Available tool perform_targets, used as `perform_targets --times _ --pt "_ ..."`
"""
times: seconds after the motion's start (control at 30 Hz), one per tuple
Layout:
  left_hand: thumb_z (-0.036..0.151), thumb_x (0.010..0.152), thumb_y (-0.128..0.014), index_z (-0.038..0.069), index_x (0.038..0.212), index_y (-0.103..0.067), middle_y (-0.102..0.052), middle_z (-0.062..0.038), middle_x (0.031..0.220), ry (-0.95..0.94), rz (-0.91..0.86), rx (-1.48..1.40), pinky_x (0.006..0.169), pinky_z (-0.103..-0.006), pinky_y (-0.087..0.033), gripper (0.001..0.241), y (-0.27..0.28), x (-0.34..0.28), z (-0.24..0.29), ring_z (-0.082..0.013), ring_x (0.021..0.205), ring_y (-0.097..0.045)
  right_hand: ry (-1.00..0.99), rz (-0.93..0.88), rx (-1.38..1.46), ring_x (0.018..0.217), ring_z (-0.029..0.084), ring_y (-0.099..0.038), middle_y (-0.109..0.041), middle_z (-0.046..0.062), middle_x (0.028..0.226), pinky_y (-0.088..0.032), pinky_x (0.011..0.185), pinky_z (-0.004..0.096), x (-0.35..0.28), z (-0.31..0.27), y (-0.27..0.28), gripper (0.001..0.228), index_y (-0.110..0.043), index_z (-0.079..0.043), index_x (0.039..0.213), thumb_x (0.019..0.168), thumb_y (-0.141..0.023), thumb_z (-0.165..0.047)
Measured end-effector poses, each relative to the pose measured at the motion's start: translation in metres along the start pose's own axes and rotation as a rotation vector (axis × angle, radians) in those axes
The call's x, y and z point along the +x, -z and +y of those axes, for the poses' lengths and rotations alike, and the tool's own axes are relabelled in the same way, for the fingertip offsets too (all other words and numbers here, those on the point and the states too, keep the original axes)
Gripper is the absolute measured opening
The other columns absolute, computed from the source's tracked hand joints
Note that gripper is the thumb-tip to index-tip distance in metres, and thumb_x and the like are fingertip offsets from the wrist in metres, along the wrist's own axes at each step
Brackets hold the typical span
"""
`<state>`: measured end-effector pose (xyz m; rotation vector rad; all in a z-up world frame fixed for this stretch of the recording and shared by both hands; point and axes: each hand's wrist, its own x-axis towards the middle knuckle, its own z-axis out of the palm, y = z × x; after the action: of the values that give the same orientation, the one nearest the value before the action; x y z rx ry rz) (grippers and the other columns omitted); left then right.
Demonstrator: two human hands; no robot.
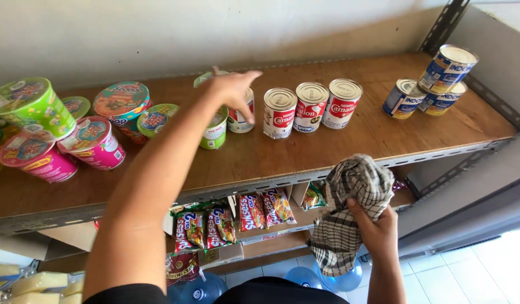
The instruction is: Wiping down and organizing cans and cup noodles on a grocery shelf.
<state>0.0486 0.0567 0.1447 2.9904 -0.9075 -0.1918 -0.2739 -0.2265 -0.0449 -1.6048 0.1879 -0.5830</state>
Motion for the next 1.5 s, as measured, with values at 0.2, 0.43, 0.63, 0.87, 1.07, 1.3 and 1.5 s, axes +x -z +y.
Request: perform_targets --times 0.2,0.43,0.63,0.87,1.07,1.3,1.5 --pt "0.046 0.051 -0.097 0.021 0.155 -0.037 -0.043 -0.004 0.160 -0.012 0.035 0.024 0.113 -0.0820 -0.004 0.123 -0.023 0.009 -0.035 -0.0293 0.149 -0.036 0.184 0.078 0.064 0.088 0.007 -0.057 -0.067 0.000 0.098 -0.045 0.081 0.023 0.023 -0.011 0.019 0.019 -0.071 0.003 0.114 0.107 -0.065 -0.014" --pt "0.048 0.056 -0.096 0.014 0.146 -0.045 -0.056 -0.012 0.147 -0.103 0.254 -0.031 0.117 -0.0770 0.002 0.109 -0.021 -0.014 -0.031 -0.0295 0.142 -0.047 0.342 0.173 -0.107 0.104 0.008 -0.058 -0.066 0.002 0.114 -0.045 0.092 0.023 0.033 -0.032 0.022 0.019 -0.069 0.003 0.117 0.107 -0.066 -0.013" --pt "0.039 0.054 -0.101 0.011 0.140 -0.040 -0.056 -0.017 0.142 -0.134 0.461 -0.262 0.114 -0.0701 -0.014 0.109 -0.018 -0.029 -0.027 -0.0376 0.133 -0.050 0.303 0.176 -0.090 0.105 0.009 -0.060 -0.067 0.002 0.115 -0.046 0.092 0.023 0.030 -0.024 0.020 0.018 -0.069 0.002 0.116 0.106 -0.066 -0.013" --pt "0.024 0.065 -0.104 0.008 0.144 -0.043 -0.060 -0.018 0.132 -0.385 0.886 -0.392 0.105 -0.0424 -0.051 0.101 -0.001 -0.089 -0.025 -0.0344 0.123 -0.061 0.286 0.174 -0.051 0.107 0.009 -0.063 -0.069 0.003 0.118 -0.050 0.095 0.025 0.028 -0.043 0.003 0.026 -0.066 0.000 0.122 0.099 -0.072 -0.009" --pt "0.014 0.085 -0.104 0.010 0.157 -0.033 -0.056 -0.012 0.140 -0.585 1.114 -0.758 0.117 -0.0351 -0.045 0.101 -0.021 -0.167 0.032 -0.0216 0.128 -0.056 0.434 0.149 -0.040 0.119 0.015 -0.063 -0.070 0.008 0.129 -0.049 0.108 0.031 0.021 -0.051 -0.040 0.033 -0.065 0.000 0.135 0.103 -0.069 -0.007" --pt "0.015 0.063 -0.103 0.013 0.153 -0.034 -0.053 -0.013 0.141 -0.740 0.762 -1.426 0.117 -0.0410 -0.047 0.114 -0.095 -0.201 0.090 -0.0227 0.134 -0.057 0.768 -0.546 -0.249 0.143 0.037 -0.046 -0.051 0.019 0.151 -0.033 0.122 0.046 0.017 -0.076 -0.118 0.069 -0.053 -0.003 0.141 0.080 -0.077 -0.024" --pt "0.019 0.060 -0.106 0.022 0.147 -0.037 -0.057 -0.011 0.139 -0.964 0.806 -1.242 0.109 -0.0392 -0.052 0.112 -0.112 -0.199 0.081 -0.0226 0.128 -0.062 -0.149 -0.785 0.647 0.137 0.028 -0.049 -0.052 0.014 0.148 -0.038 0.117 0.042 0.018 0.024 -0.146 0.091 -0.044 -0.002 0.150 0.082 -0.080 -0.050"
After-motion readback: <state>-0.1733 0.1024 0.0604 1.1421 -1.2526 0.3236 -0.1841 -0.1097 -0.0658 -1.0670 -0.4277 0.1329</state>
